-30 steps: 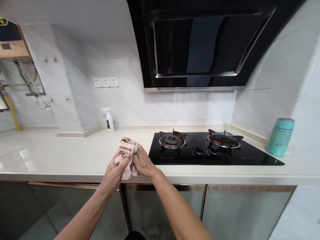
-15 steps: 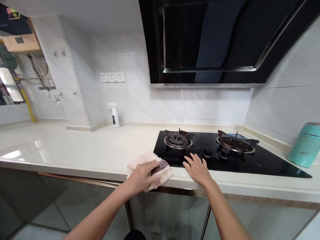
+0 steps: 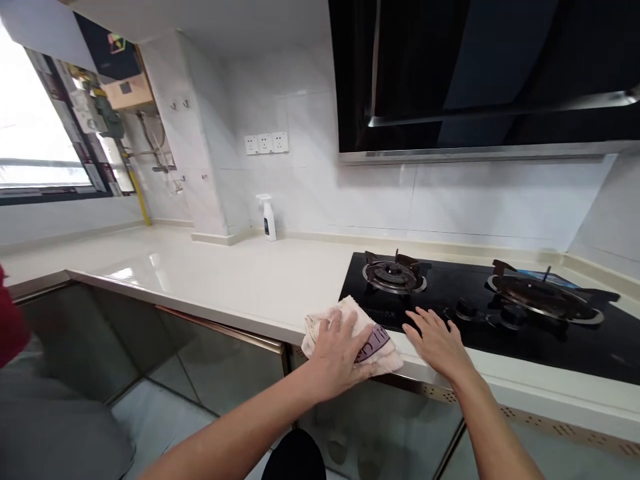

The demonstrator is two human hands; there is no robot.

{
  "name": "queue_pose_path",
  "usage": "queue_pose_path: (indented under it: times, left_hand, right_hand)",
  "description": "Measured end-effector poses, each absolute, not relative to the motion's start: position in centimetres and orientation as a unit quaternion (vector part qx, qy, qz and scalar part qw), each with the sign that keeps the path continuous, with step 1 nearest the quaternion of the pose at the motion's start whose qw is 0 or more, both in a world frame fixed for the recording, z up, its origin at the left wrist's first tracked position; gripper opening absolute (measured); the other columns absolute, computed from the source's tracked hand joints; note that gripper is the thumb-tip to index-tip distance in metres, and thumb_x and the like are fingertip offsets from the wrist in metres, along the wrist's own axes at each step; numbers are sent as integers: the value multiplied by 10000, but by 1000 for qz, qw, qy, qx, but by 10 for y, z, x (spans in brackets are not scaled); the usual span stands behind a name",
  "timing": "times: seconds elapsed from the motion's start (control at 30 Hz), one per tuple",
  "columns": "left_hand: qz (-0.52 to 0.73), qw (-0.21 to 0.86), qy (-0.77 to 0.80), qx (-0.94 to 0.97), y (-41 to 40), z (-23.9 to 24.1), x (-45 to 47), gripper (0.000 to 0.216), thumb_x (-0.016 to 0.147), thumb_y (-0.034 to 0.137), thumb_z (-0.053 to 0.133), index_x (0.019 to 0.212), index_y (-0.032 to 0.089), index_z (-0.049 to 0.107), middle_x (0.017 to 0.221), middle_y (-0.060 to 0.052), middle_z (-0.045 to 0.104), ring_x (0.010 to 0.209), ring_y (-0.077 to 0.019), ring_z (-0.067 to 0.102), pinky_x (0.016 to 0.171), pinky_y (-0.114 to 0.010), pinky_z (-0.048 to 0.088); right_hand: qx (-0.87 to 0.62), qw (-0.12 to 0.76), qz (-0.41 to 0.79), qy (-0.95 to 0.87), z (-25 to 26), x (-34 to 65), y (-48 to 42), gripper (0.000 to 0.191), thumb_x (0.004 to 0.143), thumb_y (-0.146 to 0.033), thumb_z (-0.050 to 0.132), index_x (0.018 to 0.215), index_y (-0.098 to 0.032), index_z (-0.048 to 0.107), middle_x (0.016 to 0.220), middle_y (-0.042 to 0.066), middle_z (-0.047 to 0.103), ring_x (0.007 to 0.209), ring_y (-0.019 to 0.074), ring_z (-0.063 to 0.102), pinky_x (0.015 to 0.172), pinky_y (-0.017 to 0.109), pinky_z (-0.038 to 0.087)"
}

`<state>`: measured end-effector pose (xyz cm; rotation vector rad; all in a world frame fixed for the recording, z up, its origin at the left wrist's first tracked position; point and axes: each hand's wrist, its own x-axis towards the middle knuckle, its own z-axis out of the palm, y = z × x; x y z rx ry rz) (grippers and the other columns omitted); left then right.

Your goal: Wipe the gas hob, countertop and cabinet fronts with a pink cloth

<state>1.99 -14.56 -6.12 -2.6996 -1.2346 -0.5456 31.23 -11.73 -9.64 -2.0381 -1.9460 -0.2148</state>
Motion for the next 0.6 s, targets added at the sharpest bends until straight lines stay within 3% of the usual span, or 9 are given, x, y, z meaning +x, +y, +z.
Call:
queue_pose_path:
  times: [0.1, 0.2, 0.43, 0.6]
  left_hand:
    - [-179, 78, -406, -893, -137, -69, -12, 826, 847, 668, 716, 1581, 460, 400, 1646, -124, 428, 1487, -487, 367, 1096, -698, 392]
    - [-191, 97, -431, -877, -123, -74, -61, 901, 725, 583, 876, 1527, 439, 492, 1590, -135, 512, 1468, -469, 423, 1128, -661, 390]
    - [-212, 122, -543, -804, -99, -56, -219, 689, 785, 576, 819, 1393, 305, 644, 1525, -174, 582, 1452, -457, 466, 1145, -648, 377]
    - [-248, 96, -650, -712, -83, -29, -310, 573, 625, 530, 894, 1140, 322, 750, 1348, -142, 703, 1341, -396, 565, 1075, -619, 438]
  right_hand:
    - [-709, 155, -78, -684, -100, 317, -115, 639, 987, -568, 277, 1496, -319, 571, 1641, 24, 452, 1545, 308, 350, 1235, 614, 296]
    - [-712, 148, -73, -682, -102, 319, -115, 659, 974, -574, 262, 1505, -322, 562, 1644, 13, 446, 1554, 300, 339, 1244, 605, 284]
    - [-702, 173, -74, -687, -110, 323, -114, 687, 969, -632, 249, 1500, -332, 566, 1639, 21, 455, 1557, 313, 331, 1246, 605, 290]
    - [-690, 186, -71, -696, -120, 329, -110, 716, 964, -665, 254, 1517, -323, 554, 1655, 34, 428, 1564, 327, 311, 1253, 616, 272]
